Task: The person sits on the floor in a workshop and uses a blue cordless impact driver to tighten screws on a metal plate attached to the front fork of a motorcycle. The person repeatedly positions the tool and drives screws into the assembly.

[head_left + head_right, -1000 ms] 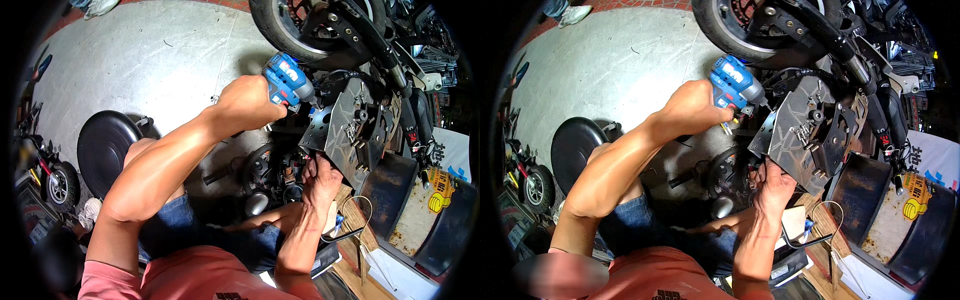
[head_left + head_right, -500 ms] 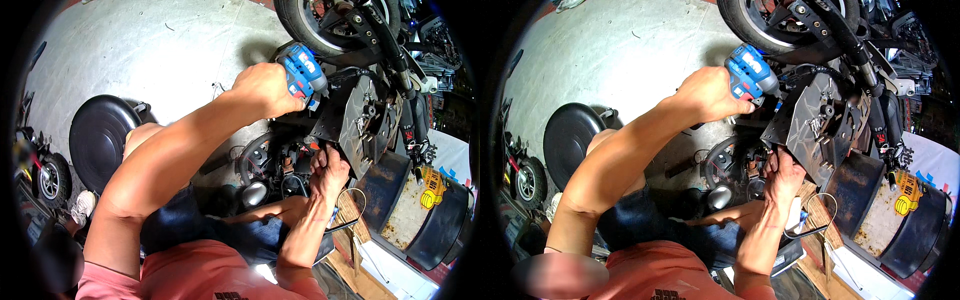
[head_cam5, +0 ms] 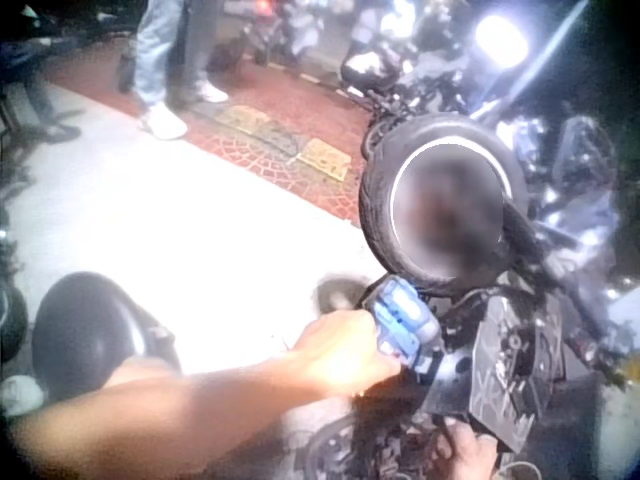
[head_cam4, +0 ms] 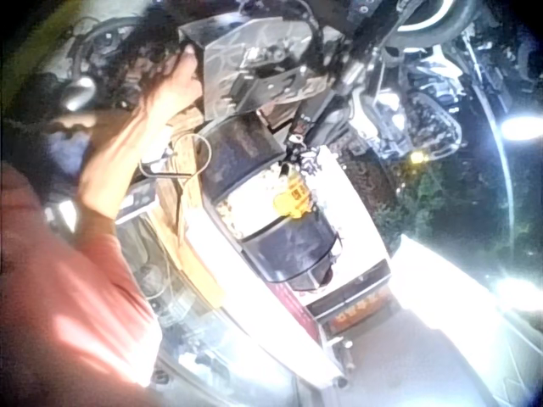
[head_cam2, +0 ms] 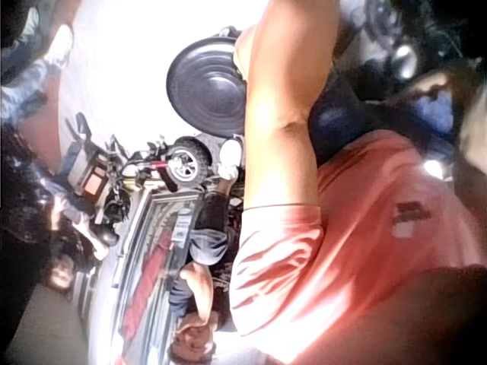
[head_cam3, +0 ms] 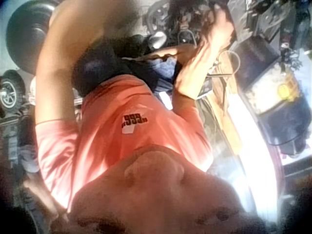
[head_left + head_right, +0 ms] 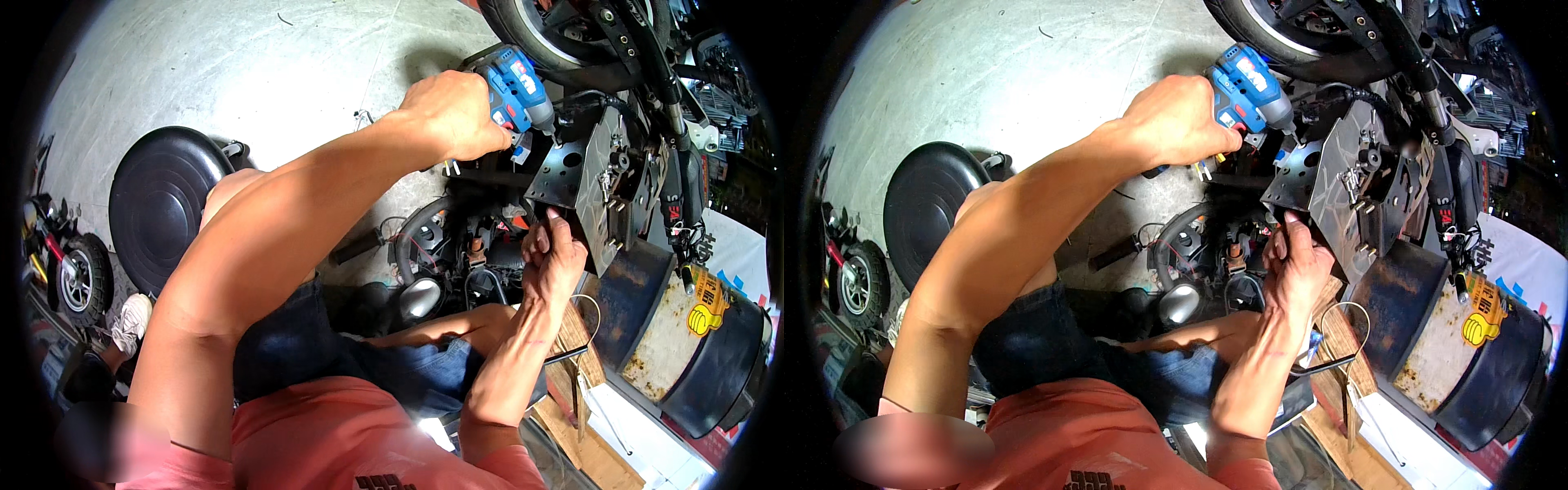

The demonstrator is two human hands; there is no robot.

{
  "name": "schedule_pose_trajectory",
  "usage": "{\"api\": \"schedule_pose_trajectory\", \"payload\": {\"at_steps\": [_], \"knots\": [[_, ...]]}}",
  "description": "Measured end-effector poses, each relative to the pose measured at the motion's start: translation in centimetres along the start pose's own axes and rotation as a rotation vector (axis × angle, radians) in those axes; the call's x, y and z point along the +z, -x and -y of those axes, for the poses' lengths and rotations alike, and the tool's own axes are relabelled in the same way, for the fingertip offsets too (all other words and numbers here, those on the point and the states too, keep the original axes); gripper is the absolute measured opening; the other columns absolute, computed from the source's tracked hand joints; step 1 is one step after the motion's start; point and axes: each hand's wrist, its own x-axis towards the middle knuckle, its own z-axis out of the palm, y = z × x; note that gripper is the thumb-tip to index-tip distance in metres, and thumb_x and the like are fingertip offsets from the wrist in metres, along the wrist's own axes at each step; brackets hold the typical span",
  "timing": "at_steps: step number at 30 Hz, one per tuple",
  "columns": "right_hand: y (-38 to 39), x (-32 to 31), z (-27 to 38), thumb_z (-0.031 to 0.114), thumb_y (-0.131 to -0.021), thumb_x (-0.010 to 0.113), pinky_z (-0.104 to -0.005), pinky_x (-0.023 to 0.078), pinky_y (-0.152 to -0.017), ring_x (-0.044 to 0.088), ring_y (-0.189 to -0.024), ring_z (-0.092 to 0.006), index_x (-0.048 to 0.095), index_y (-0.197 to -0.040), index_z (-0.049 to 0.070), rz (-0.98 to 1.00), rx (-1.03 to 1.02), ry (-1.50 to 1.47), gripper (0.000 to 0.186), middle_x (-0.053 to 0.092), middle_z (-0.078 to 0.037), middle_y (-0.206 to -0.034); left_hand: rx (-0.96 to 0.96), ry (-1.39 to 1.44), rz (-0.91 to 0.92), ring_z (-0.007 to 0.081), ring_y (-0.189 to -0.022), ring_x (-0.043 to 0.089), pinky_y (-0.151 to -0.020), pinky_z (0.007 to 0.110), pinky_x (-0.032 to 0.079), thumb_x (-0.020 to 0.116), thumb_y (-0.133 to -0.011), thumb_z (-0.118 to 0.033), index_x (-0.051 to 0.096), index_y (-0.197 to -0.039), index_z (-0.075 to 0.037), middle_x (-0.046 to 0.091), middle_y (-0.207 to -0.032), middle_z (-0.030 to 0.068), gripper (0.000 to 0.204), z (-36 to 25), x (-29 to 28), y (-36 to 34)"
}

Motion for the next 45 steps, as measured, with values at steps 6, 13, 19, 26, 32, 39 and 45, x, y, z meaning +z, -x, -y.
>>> {"api": "schedule_pose_trajectory", "payload": {"at_steps": [6, 13, 19, 26, 32, 39, 45], "knots": [[0.4, 0.0, 0.4, 0.017, -0.099, 0.069, -0.0263, 0.031, -0.045, 0.037, -0.048, -0.0086, 0.061, -0.087, 0.004, 0.017, -0.003, 0.031, 0.020, 0.043, 0.002, -0.059, 0.007, -0.006, -0.009, 0.0408, -0.081, 0.074, -0.079, 0.047, 0.058, 0.077, -0.078, -0.043, 0.075, -0.084, 0.006, 0.073, -0.082, 0.0257, 0.049, 0.0, 0.1, 0.0], [1.3, -0.7, 1.3, 0.048, -0.101, 0.063, -0.0283, 0.035, -0.055, 0.042, -0.057, -0.0127, 0.062, -0.096, 0.002, 0.235, 0.022, -0.305, 0.046, 0.050, -0.004, -0.075, 0.010, -0.005, -0.037, 0.0404, -0.088, 0.074, -0.083, 0.046, 0.058, 0.078, -0.077, -0.045, 0.077, -0.090, 0.005, 0.075, -0.091, 0.0256, 0.052, 0.0, 0.2, 0.2], [1.7, 0.7, 2.2, 0.075, -0.100, 0.048, -0.0295, 0.034, -0.057, 0.040, -0.057, -0.0152, 0.057, -0.121, 0.012, 0.184, 0.128, -0.412, 0.067, 0.046, -0.006, -0.076, -0.016, -0.019, 0.018, 0.0400, -0.091, 0.075, -0.085, 0.046, 0.058, 0.081, -0.077, -0.051, 0.077, -0.096, 0.005, 0.076, -0.094, 0.0260, 0.059, -0.3, -0.3, 0.1], [0.8, 0.1, 1.7, 0.060, -0.106, 0.051, -0.0296, 0.036, -0.051, 0.039, -0.049, -0.0130, 0.057, -0.116, 0.010, 0.193, 0.114, -0.403, 0.052, 0.045, -0.003, -0.068, -0.018, -0.051, -0.026, 0.0393, -0.090, 0.075, -0.085, 0.045, 0.059, 0.084, -0.075, -0.056, 0.078, -0.093, 0.006, 0.076, -0.095, 0.0264, 0.065, -0.2, 0.3, -0.1], [0.9, 0.6, 2.5, 0.048, -0.109, 0.053, -0.0276, 0.034, -0.046, 0.035, -0.044, -0.0098, 0.056, -0.098, 0.008, 0.255, 0.178, -0.615, 0.041, 0.040, 0.002, -0.060, 0.010, -0.050, -0.008, 0.0394, -0.089, 0.075, -0.084, 0.045, 0.059, 0.084, -0.075, -0.056, 0.078, -0.093, 0.006, 0.076, -0.093, 0.0262, 0.065, 0.2, 0.2, 0.1], [0.7, 0.5, 2.5, 0.046, -0.107, 0.057, -0.0291, 0.030, -0.048, 0.033, -0.048, -0.0109, 0.043, -0.067, 0.014, 0.259, 0.198, -0.706, 0.054, 0.036, 0.003, -0.057, -0.015, -0.046, 0.007, 0.0387, -0.091, 0.075, -0.085, 0.045, 0.059, 0.084, -0.074, -0.057, 0.078, -0.095, 0.004, 0.076, -0.096, 0.0256, 0.065, -0.3, 0.2, 0.0], [0.8, -2.4, -1.3, 0.020, -0.101, 0.068, -0.0366, 0.046, -0.070, 0.056, -0.082, -0.0235, 0.068, -0.100, 0.003, 0.444, -0.003, -0.610, 0.017, 0.063, -0.014, -0.100, -0.004, 0.025, -0.007, 0.0382, -0.094, 0.075, -0.086, 0.045, 0.058, 0.086, -0.071, -0.060, 0.079, -0.096, 0.002, 0.077, -0.097, 0.0245, 0.068, 0.1, 0.4, -0.4]]}}
